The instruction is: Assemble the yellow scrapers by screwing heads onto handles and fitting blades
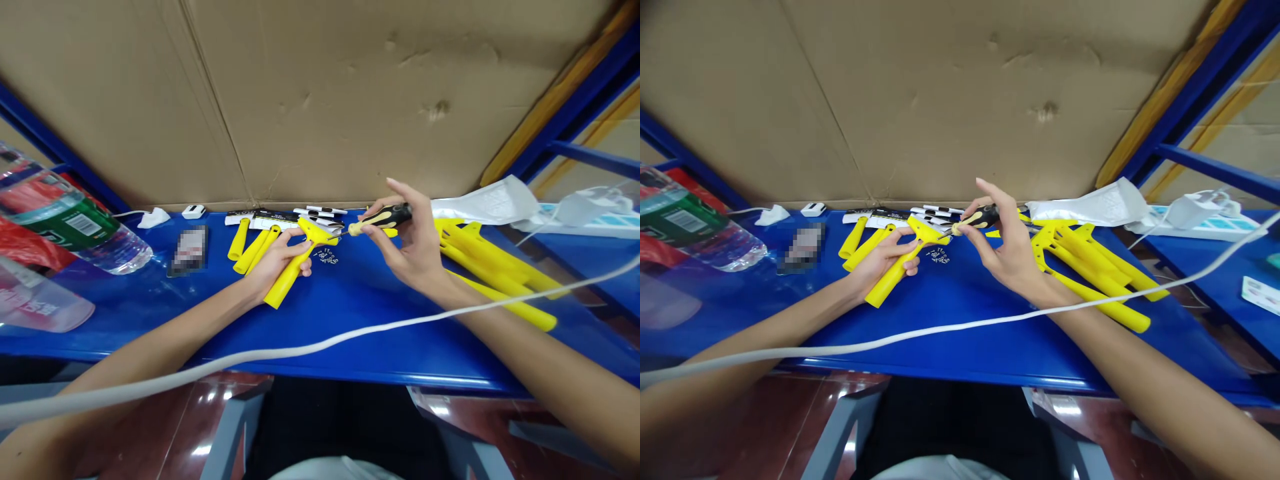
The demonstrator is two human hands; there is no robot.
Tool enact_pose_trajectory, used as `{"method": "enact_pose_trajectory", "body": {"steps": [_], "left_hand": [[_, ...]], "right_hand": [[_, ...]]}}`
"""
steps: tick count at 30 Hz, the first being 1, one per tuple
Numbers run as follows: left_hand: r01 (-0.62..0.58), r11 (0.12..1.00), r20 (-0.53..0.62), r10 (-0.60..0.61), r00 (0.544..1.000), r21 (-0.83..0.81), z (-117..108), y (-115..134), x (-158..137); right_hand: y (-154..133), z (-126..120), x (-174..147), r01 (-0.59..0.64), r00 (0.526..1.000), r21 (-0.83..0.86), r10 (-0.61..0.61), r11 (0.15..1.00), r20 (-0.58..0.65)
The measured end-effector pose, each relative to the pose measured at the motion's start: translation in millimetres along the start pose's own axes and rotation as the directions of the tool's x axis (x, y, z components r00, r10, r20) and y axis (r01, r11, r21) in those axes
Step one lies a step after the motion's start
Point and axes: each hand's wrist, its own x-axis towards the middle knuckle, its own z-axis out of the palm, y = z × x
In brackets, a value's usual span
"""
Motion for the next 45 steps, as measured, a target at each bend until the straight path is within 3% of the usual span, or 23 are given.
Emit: {"method": "enact_pose_trajectory", "body": {"steps": [8, 16, 21, 28, 34, 40, 45], "left_hand": [[-0.005, 1.000, -0.008, 0.005, 1.000, -0.002, 0, 0, 0], [-0.004, 1.000, -0.009, 0.004, 1.000, 0.026, -1, 0, 0], [0.000, 1.000, -0.003, 0.000, 1.000, 0.014, -1, -1, 0], [-0.014, 1.000, 0.000, 0.014, 1.000, 0.026, 0, 1, -1], [-0.007, 0.999, -0.009, 0.007, 1.000, 0.034, 1, 2, -1], [-0.015, 0.999, -0.022, 0.015, 1.000, 0.029, 1, 2, -1], [-0.009, 0.999, -0.013, 0.010, 1.000, 0.040, 0, 2, 0]], "right_hand": [[-2, 2, 1, -0.047, 0.999, 0.072, 0.047, 0.996, -0.006], [-7, 7, 1, -0.001, 1.000, 0.093, 0.004, 0.996, -0.031], [-8, 8, 0, -0.067, 0.997, 0.085, 0.069, 0.994, -0.026], [-5, 7, 0, -0.009, 1.000, 0.165, 0.011, 0.986, -0.012], [-2, 8, -1, 0.003, 0.998, 0.078, 0.003, 0.997, -0.067], [-8, 7, -1, 0.002, 1.000, 0.143, 0.001, 0.990, -0.017], [-7, 6, -1, 0.031, 0.999, 0.050, -0.029, 0.998, -0.039]]}}
